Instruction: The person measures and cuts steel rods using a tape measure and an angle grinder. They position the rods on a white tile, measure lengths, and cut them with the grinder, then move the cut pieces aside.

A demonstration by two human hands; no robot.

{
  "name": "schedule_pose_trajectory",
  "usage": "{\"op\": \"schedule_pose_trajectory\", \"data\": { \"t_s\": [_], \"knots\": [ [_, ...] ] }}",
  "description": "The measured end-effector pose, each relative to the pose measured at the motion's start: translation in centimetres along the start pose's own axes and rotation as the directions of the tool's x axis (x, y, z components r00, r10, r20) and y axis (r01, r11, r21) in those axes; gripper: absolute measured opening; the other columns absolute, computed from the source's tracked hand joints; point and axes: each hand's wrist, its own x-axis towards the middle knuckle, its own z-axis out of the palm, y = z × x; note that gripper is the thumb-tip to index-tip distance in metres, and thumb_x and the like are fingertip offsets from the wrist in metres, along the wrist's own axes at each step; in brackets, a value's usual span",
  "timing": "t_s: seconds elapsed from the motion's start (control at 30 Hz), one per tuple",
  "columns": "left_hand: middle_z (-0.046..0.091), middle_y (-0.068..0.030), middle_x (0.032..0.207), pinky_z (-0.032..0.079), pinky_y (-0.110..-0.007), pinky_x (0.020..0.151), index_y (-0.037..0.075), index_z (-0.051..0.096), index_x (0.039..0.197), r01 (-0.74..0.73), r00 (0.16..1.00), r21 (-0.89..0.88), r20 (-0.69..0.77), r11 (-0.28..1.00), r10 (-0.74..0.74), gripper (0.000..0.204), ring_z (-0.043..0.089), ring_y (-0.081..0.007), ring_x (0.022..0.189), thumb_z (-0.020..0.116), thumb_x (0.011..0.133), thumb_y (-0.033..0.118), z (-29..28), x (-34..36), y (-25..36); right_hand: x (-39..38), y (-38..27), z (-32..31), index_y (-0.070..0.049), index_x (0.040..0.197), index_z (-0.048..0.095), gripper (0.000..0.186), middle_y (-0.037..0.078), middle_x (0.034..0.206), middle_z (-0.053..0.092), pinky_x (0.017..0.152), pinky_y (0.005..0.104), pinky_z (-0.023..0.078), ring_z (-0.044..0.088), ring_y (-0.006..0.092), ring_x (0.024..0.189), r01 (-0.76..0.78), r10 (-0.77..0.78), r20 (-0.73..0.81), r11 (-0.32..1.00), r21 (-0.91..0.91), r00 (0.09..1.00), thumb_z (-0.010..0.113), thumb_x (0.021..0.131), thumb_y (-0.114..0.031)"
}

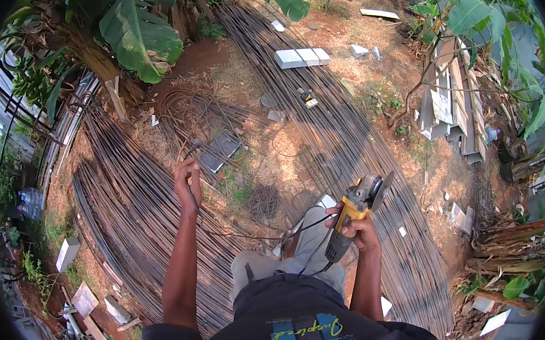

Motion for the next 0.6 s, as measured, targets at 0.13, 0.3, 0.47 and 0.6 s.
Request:
{"op": "schedule_pose_trajectory", "data": {
  "t_s": [0.13, 0.3, 0.47, 0.6],
  "knots": [
    [0.068, -0.0159, 0.121, 0.053, -0.041, 0.098, 0.000, 0.067, 0.096, -0.264, 0.851, -0.287, 0.379, 0.921, 0.362, 0.009, 0.069, -0.0299, 0.111, 0.072, 0.095, 0.006, 17.1, 6.5, 11.3, 8.2, -1.8, -2.8, 0.003, 0.134, 0.058, 0.078, 0.026, 0.122, 0.069, 0.088, 0.0517, 0.061, 0.074, 0.0400, 0.098, -0.009, 0.007, -0.108, 1.000, -0.020, 0.994, 0.068, 0.057, 0.001],
    [0.064, -0.0155, 0.127, 0.053, -0.042, 0.099, 0.000, 0.068, 0.102, -0.268, 0.628, -0.483, 0.568, 0.834, 0.531, 0.013, 0.065, -0.0326, 0.120, 0.075, 0.093, 0.007, 31.7, 12.0, 15.2, 22.6, -2.3, -8.6, 0.002, 0.131, 0.059, 0.071, 0.017, 0.107, 0.069, 0.087, 0.0531, 0.061, 0.074, 0.0376, 0.094, 0.065, -0.044, -0.266, 0.995, 0.071, 0.963, 0.072, 0.062, -0.003],
    [0.063, -0.0146, 0.128, 0.054, -0.042, 0.095, 0.001, 0.069, 0.103, -0.258, 0.497, -0.499, 0.665, 0.827, 0.557, 0.015, 0.064, -0.0336, 0.115, 0.076, 0.091, 0.007, 46.9, 18.5, 9.8, 42.5, -5.3, -14.4, -0.002, 0.119, 0.061, 0.039, 0.011, 0.097, 0.065, 0.083, 0.0440, 0.060, 0.071, 0.0282, 0.091, 0.151, -0.022, -0.382, 0.938, 0.312, 0.924, 0.071, 0.083, -0.016],
    [0.059, -0.0139, 0.119, 0.050, -0.042, 0.097, 0.001, 0.064, 0.102, -0.214, 0.271, -0.596, 0.725, 0.774, 0.633, 0.020, 0.059, -0.0359, 0.112, 0.075, 0.085, 0.003, 55.3, 23.0, 10.0, 49.5, -11.1, -16.7, -0.002, 0.121, 0.060, 0.038, 0.011, 0.104, 0.067, 0.085, 0.0383, 0.060, 0.070, 0.0242, 0.094, 0.145, 0.046, -0.410, 0.894, 0.424, 0.911, 0.067, 0.090, -0.023]
  ]
}}
